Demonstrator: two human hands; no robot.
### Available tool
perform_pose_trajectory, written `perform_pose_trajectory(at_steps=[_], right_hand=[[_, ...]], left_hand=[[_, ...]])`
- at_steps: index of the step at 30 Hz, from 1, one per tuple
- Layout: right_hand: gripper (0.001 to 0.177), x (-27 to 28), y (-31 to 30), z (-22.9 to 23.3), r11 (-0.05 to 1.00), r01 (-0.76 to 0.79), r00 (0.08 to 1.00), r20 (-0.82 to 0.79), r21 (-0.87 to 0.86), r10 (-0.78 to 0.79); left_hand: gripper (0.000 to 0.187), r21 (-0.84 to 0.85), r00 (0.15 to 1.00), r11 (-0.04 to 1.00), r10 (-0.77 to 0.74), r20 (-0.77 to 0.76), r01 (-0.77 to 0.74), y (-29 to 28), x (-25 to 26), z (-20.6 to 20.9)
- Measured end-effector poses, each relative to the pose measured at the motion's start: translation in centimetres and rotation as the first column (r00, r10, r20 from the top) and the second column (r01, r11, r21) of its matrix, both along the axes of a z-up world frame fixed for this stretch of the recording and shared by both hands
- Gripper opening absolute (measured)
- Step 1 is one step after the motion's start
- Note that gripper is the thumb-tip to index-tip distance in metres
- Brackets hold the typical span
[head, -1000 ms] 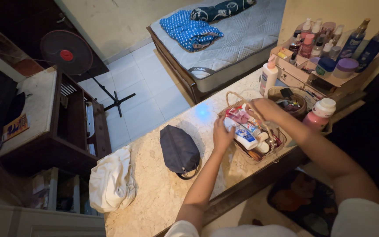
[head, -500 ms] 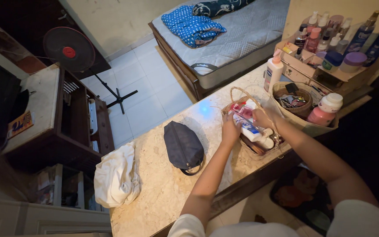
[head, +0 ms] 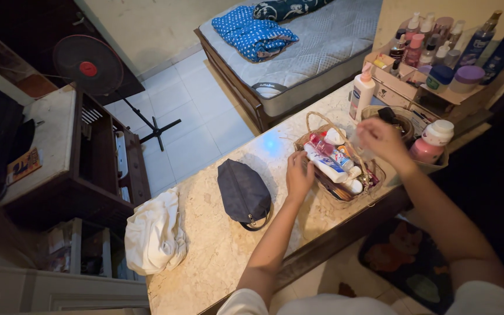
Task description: Organizing personal care products and clothes by moving them between a closet and a vanity table.
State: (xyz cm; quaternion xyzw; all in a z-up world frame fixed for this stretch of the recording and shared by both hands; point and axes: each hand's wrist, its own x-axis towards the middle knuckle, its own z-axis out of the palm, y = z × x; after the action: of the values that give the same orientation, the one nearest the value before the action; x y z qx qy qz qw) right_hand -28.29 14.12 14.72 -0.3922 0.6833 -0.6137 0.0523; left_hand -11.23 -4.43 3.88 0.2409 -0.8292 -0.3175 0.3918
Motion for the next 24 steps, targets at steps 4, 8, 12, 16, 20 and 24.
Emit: perform_pose_trajectory(at_steps=[4,8,12,16,20,24], right_hand=[[0.022,1.8,-0.8,3.1,0.97,0.234,0.94,-0.238,-0.071,-0.244],[0.021,3.3,-2.6,3.4,0.965,0.233,0.849,-0.458,-0.122,-0.263],[0.025,4.7,-4.2,4.7,0.982,0.185,0.849,-0.494,-0.049,-0.185],[0.026,4.3,-4.6,5.5,0.989,0.147,0.878,-0.46,-0.006,-0.133],[0.026,1.8,-5.1,4.8,0.987,0.153,0.846,-0.522,0.04,-0.11],[0.021,1.2,-5.5,4.1,0.985,0.145,0.859,-0.505,0.093,-0.079]], left_hand=[[0.034,-0.029,0.993,1.0,0.0,-0.114,-0.003,-1.2,3.2,2.9],[0.06,-0.229,0.931,0.912,0.36,0.056,-0.339,-5.3,8.8,4.3],[0.109,-0.066,0.69,0.903,0.37,0.622,-0.424,-6.4,15.0,7.0],[0.114,0.043,0.65,0.883,0.311,0.693,-0.468,-6.8,19.8,1.1],[0.074,0.285,0.796,0.791,0.373,0.477,-0.542,-7.5,22.8,-2.9],[0.031,0.189,0.817,0.85,0.376,0.437,-0.492,-7.1,22.3,-1.6]])
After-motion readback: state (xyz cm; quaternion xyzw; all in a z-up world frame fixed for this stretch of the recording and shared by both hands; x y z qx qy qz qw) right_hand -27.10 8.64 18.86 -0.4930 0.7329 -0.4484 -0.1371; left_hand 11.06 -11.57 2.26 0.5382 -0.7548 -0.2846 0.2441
